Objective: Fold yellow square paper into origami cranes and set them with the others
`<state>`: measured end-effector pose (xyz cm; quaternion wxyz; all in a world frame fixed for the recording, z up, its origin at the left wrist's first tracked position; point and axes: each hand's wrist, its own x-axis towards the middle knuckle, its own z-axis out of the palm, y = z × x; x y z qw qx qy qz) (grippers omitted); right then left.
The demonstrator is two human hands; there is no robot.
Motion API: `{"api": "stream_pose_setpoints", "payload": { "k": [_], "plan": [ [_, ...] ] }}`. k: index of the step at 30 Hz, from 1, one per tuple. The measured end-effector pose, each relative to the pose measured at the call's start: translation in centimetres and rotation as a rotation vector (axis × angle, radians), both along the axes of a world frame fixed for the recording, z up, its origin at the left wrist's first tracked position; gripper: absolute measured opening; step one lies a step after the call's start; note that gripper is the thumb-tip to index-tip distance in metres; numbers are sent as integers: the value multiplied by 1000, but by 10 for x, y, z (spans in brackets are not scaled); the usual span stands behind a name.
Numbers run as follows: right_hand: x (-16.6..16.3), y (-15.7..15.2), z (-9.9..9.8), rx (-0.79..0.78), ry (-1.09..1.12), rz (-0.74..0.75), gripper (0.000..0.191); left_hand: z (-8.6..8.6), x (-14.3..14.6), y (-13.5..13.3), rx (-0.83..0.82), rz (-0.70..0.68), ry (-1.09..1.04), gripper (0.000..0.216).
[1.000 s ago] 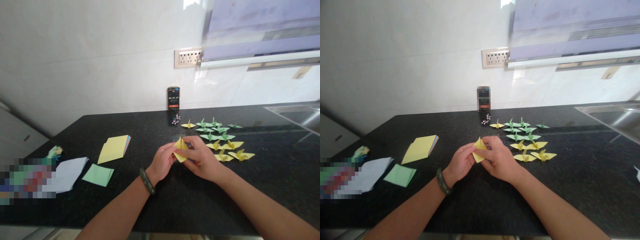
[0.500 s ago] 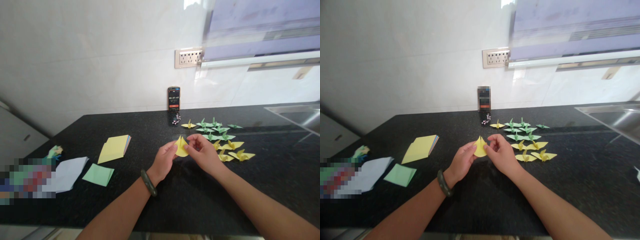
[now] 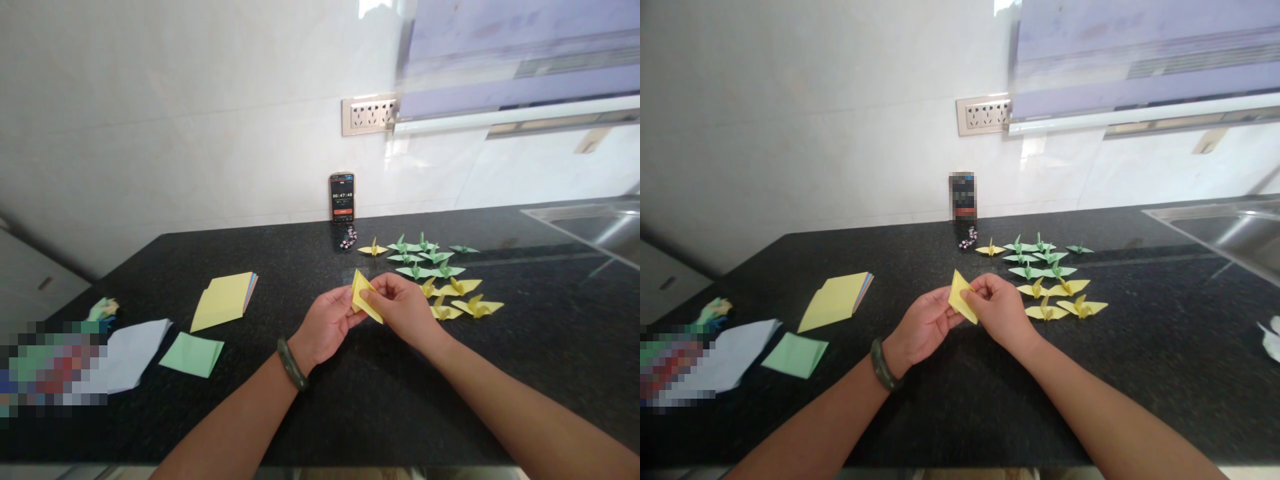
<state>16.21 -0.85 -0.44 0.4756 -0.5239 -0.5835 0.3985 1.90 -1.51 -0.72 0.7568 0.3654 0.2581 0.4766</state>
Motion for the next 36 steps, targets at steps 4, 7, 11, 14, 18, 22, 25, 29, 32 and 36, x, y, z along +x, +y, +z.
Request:
{"api": "stream_pose_setpoints", "payload": {
  "k": [4, 7, 11, 14, 18, 22, 25, 29, 32, 36],
  "plan": [
    [-3, -2, -1, 13, -7, -27, 22, -5, -2, -1, 18, 15, 180, 31],
    [-4, -2, -1, 16, -16, -61, 24, -6, -2, -1, 56, 77, 329, 35],
    [-2, 0, -2, 42, -71, -106, 22, -5, 2, -1, 106, 139, 346, 37],
    [0, 1, -4, 81, -117, -131, 21, -4, 4, -2, 147, 54, 190, 35],
    [0, 1, -7, 95, -111, -86, 22, -6, 4, -3, 143, -6, 121, 33],
    [-2, 0, -5, 24, 4, -1, 24, -7, 2, -2, 152, 8, 119, 31],
    [-3, 0, -3, -76, 113, 55, 25, -6, 2, -1, 168, -15, 102, 31],
    [-4, 1, -4, -102, 124, 70, 24, -6, 2, -1, 159, -33, 111, 31],
    [-3, 2, -9, -38, 32, 36, 22, -6, 2, -1, 141, -23, 111, 32],
    [-3, 1, -11, -11, -26, 35, 21, -7, 2, -1, 134, -21, 103, 31]
  ]
}}
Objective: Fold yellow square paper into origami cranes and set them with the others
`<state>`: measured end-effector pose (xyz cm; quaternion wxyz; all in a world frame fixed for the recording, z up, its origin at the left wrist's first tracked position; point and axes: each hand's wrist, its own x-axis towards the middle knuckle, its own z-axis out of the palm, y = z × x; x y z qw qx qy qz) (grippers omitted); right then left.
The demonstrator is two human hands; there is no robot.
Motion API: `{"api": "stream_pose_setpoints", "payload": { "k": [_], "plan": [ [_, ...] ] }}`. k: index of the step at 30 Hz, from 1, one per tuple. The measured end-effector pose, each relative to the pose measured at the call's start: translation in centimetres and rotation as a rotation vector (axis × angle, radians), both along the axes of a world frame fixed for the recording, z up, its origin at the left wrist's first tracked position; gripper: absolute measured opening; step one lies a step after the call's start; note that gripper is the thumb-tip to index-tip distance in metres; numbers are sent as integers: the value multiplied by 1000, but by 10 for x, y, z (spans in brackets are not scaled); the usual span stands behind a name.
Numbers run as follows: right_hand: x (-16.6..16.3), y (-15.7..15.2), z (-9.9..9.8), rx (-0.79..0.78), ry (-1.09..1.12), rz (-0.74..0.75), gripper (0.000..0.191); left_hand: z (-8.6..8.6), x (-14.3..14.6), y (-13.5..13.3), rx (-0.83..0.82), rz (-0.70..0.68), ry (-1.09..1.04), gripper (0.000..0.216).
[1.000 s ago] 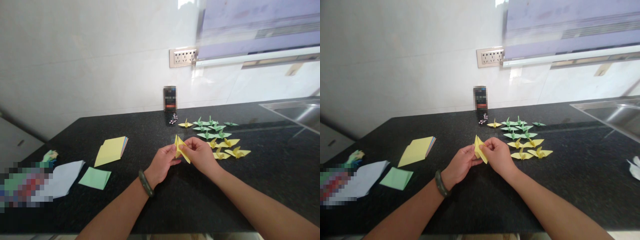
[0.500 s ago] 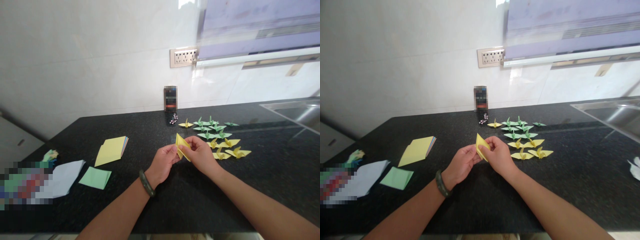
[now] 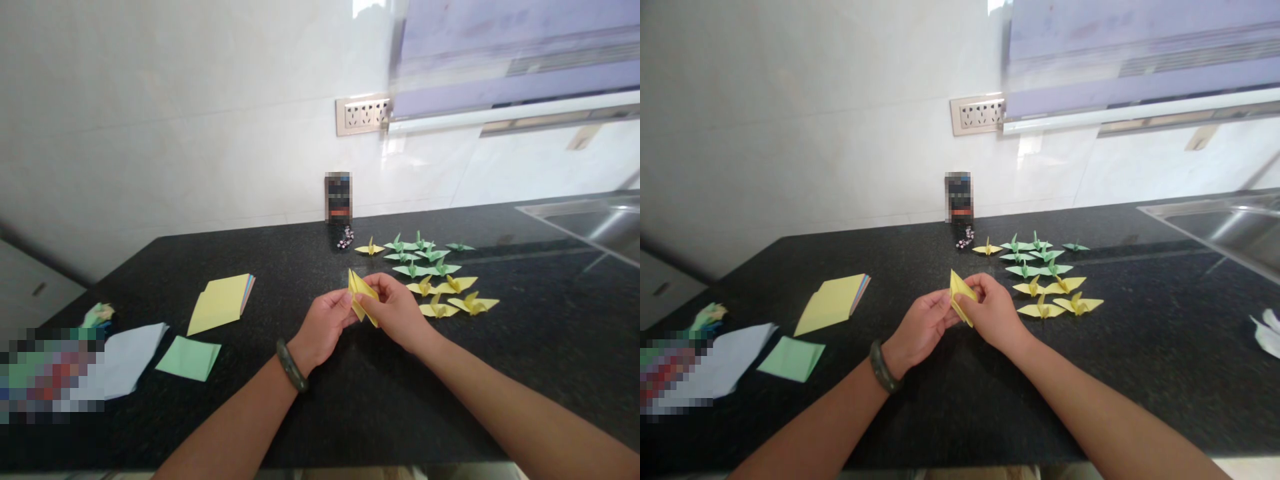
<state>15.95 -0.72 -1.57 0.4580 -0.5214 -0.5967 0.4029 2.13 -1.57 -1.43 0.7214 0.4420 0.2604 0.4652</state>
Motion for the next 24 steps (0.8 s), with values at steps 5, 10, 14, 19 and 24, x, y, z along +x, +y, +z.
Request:
{"api": "stream_pose_setpoints", "payload": {
  "k": [5, 10, 14, 19, 24],
  "plan": [
    [-1, -2, 5, -10, -12, 23, 23, 0, 0, 1, -5, -4, -12, 29],
    [-2, -3, 6, -47, -11, 27, 29, 1, 1, 1, -42, 13, -1, 30],
    [-2, -3, 4, -27, -41, 27, 27, 0, 1, 0, -53, 51, 22, 32],
    [-2, -4, 4, -7, 34, 133, 37, 1, -1, 1, -34, 127, 28, 31],
    [-2, -6, 7, 11, 64, 231, 55, 4, -2, 3, -47, 182, 18, 30]
  ]
}}
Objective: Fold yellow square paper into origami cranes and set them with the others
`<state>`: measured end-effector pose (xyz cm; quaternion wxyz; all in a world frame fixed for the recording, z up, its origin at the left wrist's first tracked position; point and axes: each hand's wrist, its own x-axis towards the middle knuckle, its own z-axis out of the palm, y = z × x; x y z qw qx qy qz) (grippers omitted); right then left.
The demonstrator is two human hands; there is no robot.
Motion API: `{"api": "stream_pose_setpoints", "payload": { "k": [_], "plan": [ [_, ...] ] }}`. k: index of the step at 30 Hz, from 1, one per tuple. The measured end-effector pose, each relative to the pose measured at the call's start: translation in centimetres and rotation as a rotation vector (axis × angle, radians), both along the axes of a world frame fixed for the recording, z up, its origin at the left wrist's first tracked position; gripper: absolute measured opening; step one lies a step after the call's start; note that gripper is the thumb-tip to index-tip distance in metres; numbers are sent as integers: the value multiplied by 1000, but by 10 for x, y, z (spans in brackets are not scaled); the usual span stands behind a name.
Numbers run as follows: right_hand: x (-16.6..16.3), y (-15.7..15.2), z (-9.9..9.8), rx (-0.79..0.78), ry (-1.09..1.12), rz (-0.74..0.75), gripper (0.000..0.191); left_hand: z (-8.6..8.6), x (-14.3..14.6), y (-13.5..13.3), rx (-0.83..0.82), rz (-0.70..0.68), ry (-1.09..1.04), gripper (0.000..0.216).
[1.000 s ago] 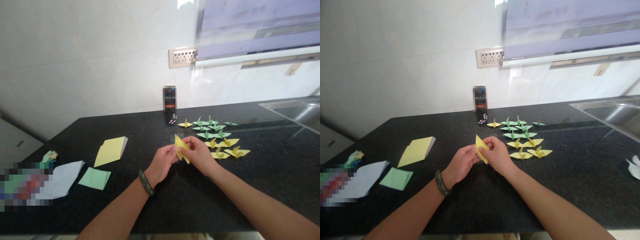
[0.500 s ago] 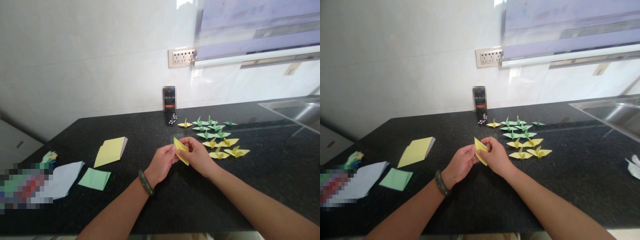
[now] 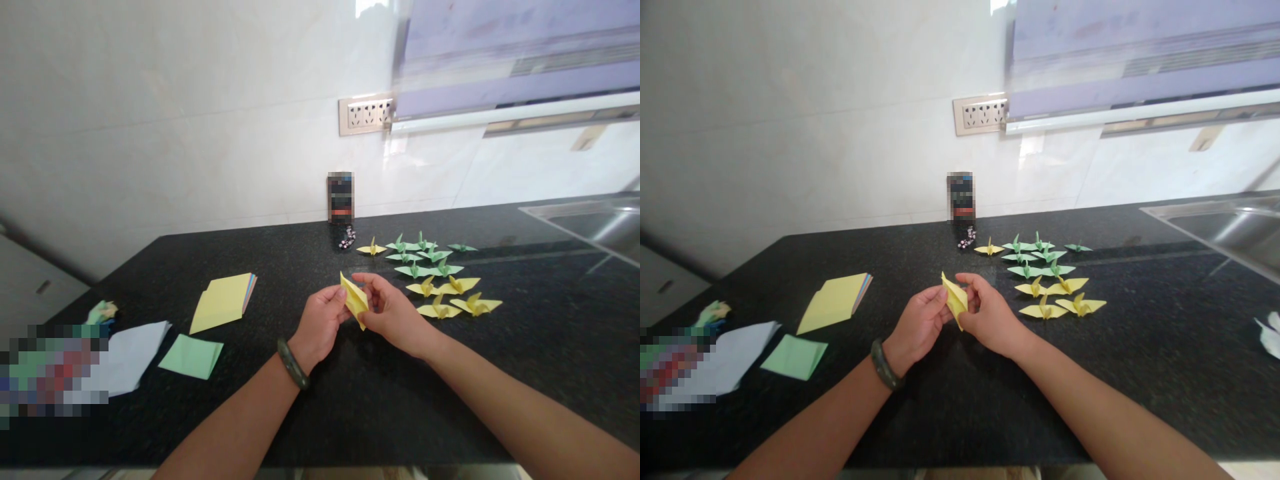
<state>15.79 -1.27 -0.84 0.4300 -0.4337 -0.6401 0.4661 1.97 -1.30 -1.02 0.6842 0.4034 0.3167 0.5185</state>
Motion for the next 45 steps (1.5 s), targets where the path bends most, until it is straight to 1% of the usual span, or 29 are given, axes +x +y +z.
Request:
{"api": "stream_pose_setpoints", "payload": {
  "k": [2, 3, 5, 8, 10, 13, 15, 22, 26, 28, 29, 31, 33, 35, 37, 41, 43, 45],
  "plan": [
    [0, 0, 1, -13, 3, 13, 59, 0, 0, 0, 1, 4, 1, 31],
    [1, 0, 1, -17, -3, 6, 58, 0, 0, 0, 5, 4, 8, 31],
    [1, 1, 0, -11, -35, -27, 47, -1, 0, -1, 24, 3, 51, 32],
    [2, 3, -2, 1, -105, -84, 23, -2, 1, -2, 66, 17, 168, 31],
    [2, 4, -3, -8, -131, -108, 17, -1, 2, -4, 77, 34, 236, 29],
    [1, 4, -3, -11, -161, -135, 16, -2, 3, -5, 95, 69, 313, 29],
    [0, 3, -3, 22, -197, -144, 17, -3, 2, -5, 123, 89, 364, 30],
    [0, -2, 4, 301, -356, -232, 25, -7, -1, -3, 197, 133, 490, 32],
    [0, -5, 7, 325, -359, -222, 32, -5, -1, -4, 257, 158, 608, 33],
    [-1, -5, 7, 278, -285, -214, 35, -2, -1, -5, 291, 172, 658, 32],
    [-2, -4, 7, 217, -213, -209, 37, 0, -1, -5, 303, 178, 674, 31],
    [-2, -2, 6, 33, -15, -187, 41, 3, -1, -6, 319, 203, 691, 29],
    [-1, 2, 5, -146, 184, -145, 39, 5, -2, -6, 329, 245, 701, 26],
    [0, 4, 5, -248, 320, -90, 33, 6, -3, -5, 336, 294, 710, 25],
    [1, 5, 6, -299, 386, -34, 32, 5, -5, -4, 336, 331, 710, 25],
    [1, 4, 7, -345, 425, 60, 33, 3, -7, -1, 318, 384, 676, 26],
    [1, 4, 7, -353, 446, 100, 33, 2, -7, -1, 305, 384, 660, 25],
    [0, 4, 6, -352, 466, 120, 33, 0, -7, -1, 289, 353, 641, 25]
  ]
}}
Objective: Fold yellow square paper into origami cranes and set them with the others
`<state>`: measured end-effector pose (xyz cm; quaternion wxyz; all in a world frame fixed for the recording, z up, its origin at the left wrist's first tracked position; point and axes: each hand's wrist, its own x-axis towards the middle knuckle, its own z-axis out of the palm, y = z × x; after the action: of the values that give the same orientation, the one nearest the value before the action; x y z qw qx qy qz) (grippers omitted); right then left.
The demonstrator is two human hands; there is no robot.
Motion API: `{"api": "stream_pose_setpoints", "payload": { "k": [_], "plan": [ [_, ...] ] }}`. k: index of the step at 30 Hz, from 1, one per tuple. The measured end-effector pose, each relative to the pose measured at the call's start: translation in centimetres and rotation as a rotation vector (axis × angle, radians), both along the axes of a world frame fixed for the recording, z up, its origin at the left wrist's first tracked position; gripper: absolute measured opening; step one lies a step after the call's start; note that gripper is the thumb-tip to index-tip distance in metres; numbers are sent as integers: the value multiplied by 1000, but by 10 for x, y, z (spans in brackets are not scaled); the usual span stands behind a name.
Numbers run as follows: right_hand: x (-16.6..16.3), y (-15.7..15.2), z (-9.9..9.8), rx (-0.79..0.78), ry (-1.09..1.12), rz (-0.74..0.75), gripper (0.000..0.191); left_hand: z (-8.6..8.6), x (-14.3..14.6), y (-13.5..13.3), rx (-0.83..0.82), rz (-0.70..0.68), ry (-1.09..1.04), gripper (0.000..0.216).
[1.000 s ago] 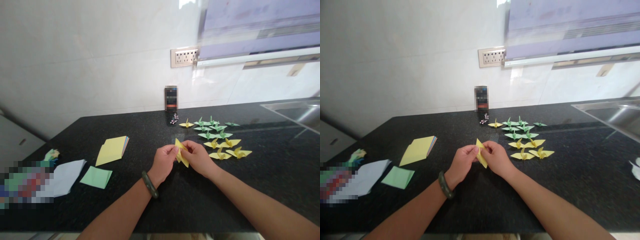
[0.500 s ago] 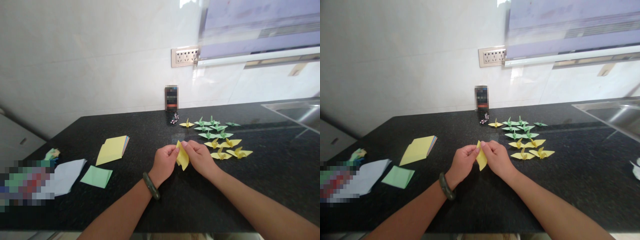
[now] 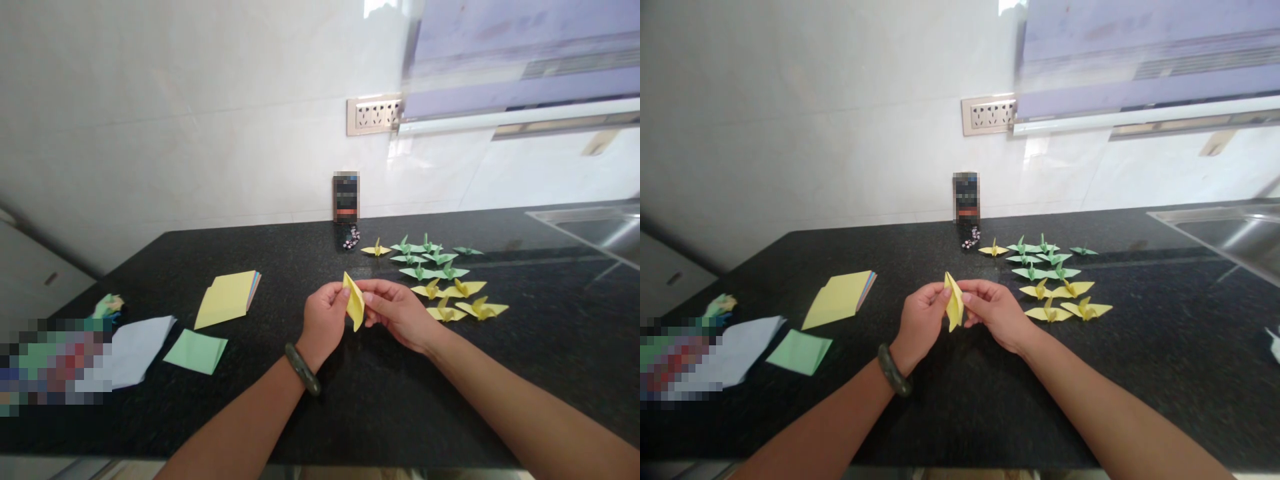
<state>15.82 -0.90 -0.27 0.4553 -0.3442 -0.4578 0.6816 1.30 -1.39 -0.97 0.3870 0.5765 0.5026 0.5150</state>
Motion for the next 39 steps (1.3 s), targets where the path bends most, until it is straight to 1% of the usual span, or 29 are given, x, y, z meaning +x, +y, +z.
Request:
{"api": "stream_pose_setpoints", "payload": {
  "k": [3, 8, 10, 13, 18, 21, 27, 32, 36, 39],
  "plan": [
    [0, 1, -2, -3, 2, -38, 32, -2, 2, 0, -40, -60, -73, 24],
    [0, 3, -4, -30, 23, -93, 30, 0, 5, -1, -136, -210, -317, 20],
    [1, 3, -4, -34, 31, -85, 27, 2, 5, -1, -168, -222, -383, 21],
    [2, 3, -5, -20, 30, -50, 24, 4, 6, -1, -216, -196, -429, 21],
    [3, 3, -10, 14, -12, -20, 25, 6, 7, -2, -225, -122, -429, 19],
    [2, 4, -12, 9, -30, -23, 25, 5, 7, -3, -239, -134, -442, 17],
    [1, 6, -13, -44, -30, -80, 24, 4, 8, -3, -240, -141, -442, 24],
    [0, 4, -9, -35, -9, -44, 25, 2, 7, -1, -241, -82, -369, 13],
    [-1, 3, -9, -3, -72, -28, 26, -1, 5, 1, -232, -82, -331, 17],
    [0, 4, -10, -7, -115, -31, 26, -1, 3, 2, -259, -118, -312, 21]
  ]
}}
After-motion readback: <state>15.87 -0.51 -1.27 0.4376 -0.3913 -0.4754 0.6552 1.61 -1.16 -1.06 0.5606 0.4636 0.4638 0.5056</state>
